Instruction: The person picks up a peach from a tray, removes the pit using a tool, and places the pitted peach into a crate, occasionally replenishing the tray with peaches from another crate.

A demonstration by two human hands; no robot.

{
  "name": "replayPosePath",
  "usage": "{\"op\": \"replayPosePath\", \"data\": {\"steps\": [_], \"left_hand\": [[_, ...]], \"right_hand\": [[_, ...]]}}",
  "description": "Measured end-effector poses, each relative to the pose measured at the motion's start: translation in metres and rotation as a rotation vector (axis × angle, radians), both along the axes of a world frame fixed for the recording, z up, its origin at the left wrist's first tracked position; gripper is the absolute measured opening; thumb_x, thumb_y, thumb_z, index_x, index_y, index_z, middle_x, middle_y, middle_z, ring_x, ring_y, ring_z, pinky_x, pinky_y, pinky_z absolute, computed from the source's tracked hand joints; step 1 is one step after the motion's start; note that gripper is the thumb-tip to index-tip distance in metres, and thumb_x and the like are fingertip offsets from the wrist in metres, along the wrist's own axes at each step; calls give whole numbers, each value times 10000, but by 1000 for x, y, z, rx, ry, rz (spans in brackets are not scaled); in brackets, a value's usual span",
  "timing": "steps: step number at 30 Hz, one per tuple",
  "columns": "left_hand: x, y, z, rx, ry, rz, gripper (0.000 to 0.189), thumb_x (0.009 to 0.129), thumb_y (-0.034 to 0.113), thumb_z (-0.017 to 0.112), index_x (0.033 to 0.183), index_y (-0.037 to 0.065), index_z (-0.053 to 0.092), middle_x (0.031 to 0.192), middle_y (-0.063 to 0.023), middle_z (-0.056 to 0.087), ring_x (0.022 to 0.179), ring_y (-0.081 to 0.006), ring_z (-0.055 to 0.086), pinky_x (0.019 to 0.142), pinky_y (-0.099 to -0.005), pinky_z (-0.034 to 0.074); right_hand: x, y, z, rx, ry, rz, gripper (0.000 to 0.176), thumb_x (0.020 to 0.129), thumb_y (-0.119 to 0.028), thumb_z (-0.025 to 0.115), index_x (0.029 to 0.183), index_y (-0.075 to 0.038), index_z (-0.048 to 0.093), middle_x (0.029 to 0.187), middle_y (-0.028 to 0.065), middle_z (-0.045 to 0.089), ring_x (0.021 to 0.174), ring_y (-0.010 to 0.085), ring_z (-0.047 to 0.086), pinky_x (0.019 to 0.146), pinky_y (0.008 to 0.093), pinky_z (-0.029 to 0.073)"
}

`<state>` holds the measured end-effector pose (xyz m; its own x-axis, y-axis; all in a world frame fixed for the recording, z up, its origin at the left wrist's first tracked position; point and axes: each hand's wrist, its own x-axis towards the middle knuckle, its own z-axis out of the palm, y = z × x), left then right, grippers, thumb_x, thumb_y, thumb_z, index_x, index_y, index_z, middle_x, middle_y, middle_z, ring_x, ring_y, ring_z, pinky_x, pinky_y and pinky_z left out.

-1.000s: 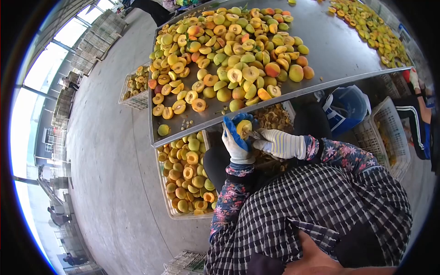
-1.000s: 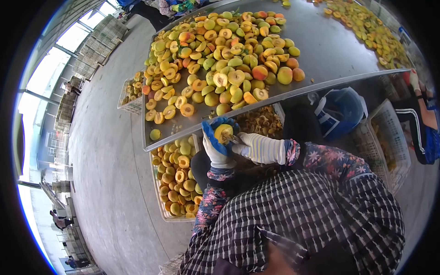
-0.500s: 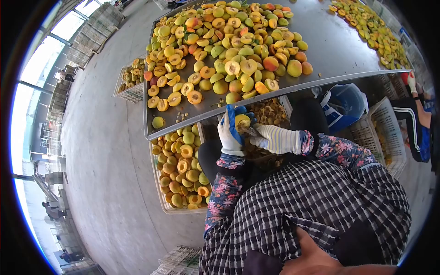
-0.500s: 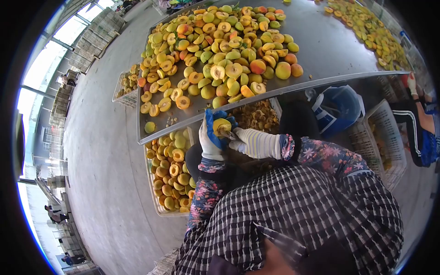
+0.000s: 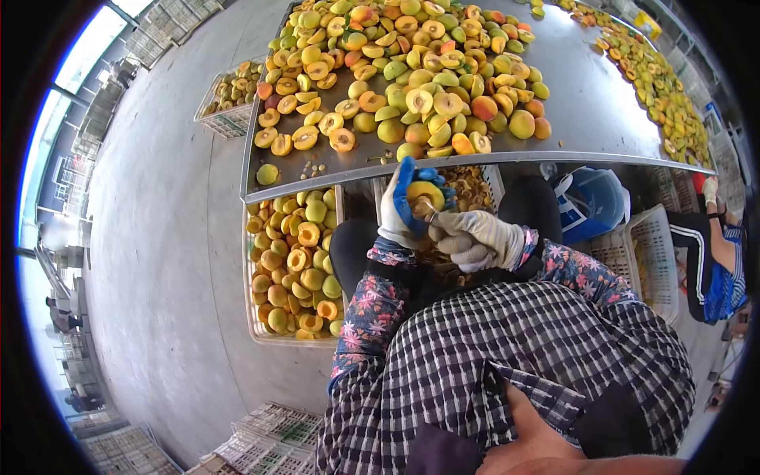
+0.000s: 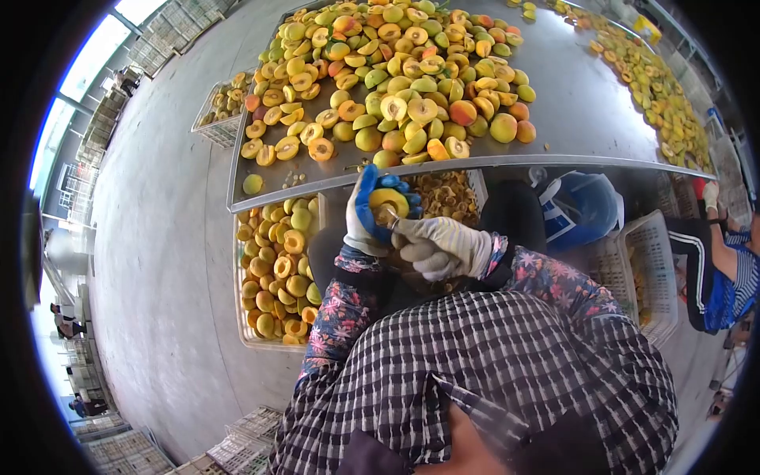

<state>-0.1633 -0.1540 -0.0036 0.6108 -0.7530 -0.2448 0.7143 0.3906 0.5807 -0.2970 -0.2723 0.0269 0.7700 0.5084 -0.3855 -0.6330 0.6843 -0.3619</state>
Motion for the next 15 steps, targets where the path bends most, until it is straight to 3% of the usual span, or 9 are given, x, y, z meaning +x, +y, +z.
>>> {"op": "replayPosePath", "data": {"steps": [2, 6, 7, 10, 12, 15], "left_hand": [[0, -1, 3, -122, 157, -50, 376, 991, 428, 525, 923, 67, 606, 839, -122, 649, 721, -331, 678, 620, -467, 590], [12, -2, -22, -223, 204, 93, 414, 989, 462, 512, 897, 70, 611, 839, -110, 653, 807, -312, 679, 744, -480, 586], [15, 3, -28, -139, 151, 176, 457, 986, 494, 498, 922, 60, 626, 893, -125, 669, 895, -326, 669, 828, -508, 564], [23, 31, -23, -156, 278, 145, 487, 985, 515, 486, 986, 51, 633, 959, -144, 680, 949, -353, 653, 867, -537, 547], [29, 62, -23, -224, 274, 210, 491, 982, 516, 487, 1068, 55, 632, 1035, -155, 677, 988, -377, 637, 904, -560, 522], [28, 129, -18, -298, 260, 407, 489, 977, 511, 492, 1131, 67, 627, 1109, -140, 668, 1024, -375, 627, 940, -554, 495]], "right_hand": [[0, 5, 6, -56, 52, -80, 314, 1013, -399, 517, 994, -92, 578, 563, -58, 377, 378, 43, 318, 337, 205, 225], [-3, -7, 13, -43, -22, -124, 299, 1014, -376, 522, 998, -83, 580, 547, -56, 368, 364, 48, 313, 326, 211, 223], [-5, -16, 6, -30, -35, -84, 290, 1019, -367, 512, 1016, -87, 586, 549, -53, 366, 362, 54, 304, 332, 223, 235], [-11, -25, 17, -542, -85, -153, 350, 996, -426, 532, 1032, -82, 584, 565, -30, 406, 370, 86, 345, 345, 247, 246], [-12, -29, 2, -1091, -258, -105, 356, 988, -420, 544, 1045, -70, 564, 600, -6, 453, 387, 102, 400, 354, 248, 304], [-20, -36, -11, -1083, -94, -86, 359, 982, -412, 540, 1056, -60, 536, 615, 3, 470, 389, 105, 421, 352, 248, 339]]}}
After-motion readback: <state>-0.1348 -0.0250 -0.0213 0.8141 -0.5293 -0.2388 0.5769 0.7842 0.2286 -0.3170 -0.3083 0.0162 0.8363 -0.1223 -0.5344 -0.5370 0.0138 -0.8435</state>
